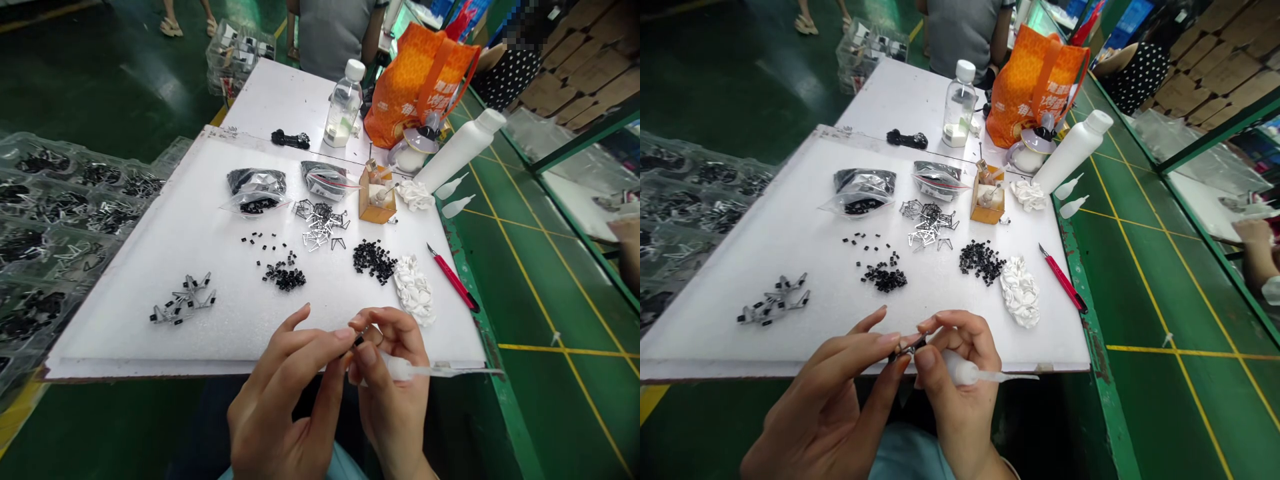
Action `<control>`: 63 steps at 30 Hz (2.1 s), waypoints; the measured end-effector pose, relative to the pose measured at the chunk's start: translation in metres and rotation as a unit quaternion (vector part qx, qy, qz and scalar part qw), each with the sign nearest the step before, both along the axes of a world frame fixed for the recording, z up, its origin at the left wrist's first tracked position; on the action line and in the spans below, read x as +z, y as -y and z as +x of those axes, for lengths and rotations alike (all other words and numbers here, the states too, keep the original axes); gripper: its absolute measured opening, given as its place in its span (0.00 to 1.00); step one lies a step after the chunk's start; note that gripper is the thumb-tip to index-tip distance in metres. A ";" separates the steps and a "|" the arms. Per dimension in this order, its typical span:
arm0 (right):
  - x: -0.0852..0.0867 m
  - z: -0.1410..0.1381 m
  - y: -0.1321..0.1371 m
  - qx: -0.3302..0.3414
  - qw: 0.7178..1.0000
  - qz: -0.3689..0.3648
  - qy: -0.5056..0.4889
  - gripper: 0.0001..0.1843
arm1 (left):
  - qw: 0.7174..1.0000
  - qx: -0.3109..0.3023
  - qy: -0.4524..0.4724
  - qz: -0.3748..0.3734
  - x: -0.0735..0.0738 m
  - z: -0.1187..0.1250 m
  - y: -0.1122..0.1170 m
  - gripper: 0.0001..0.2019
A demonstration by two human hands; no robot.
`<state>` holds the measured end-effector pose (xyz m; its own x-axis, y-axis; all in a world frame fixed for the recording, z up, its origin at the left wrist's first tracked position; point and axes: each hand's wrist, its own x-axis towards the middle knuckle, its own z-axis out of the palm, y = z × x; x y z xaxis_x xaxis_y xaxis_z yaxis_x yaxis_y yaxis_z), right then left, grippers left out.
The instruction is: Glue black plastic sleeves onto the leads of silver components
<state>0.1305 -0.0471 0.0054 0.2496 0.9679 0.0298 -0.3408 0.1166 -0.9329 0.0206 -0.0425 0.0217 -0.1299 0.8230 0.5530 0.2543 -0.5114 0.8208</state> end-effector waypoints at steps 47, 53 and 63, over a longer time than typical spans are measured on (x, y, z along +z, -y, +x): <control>0.049 0.042 -0.043 -0.078 0.976 0.109 0.174 0.12 | 0.894 0.052 0.302 -0.326 0.004 -0.013 -0.004 0.08; 0.039 0.039 -0.043 -0.074 0.981 0.093 0.154 0.11 | 0.897 0.055 0.300 -0.321 0.006 -0.011 -0.003 0.08; 0.035 0.069 -0.098 -0.290 0.880 0.192 0.324 0.12 | 0.879 0.084 0.317 -0.346 0.010 -0.010 -0.002 0.09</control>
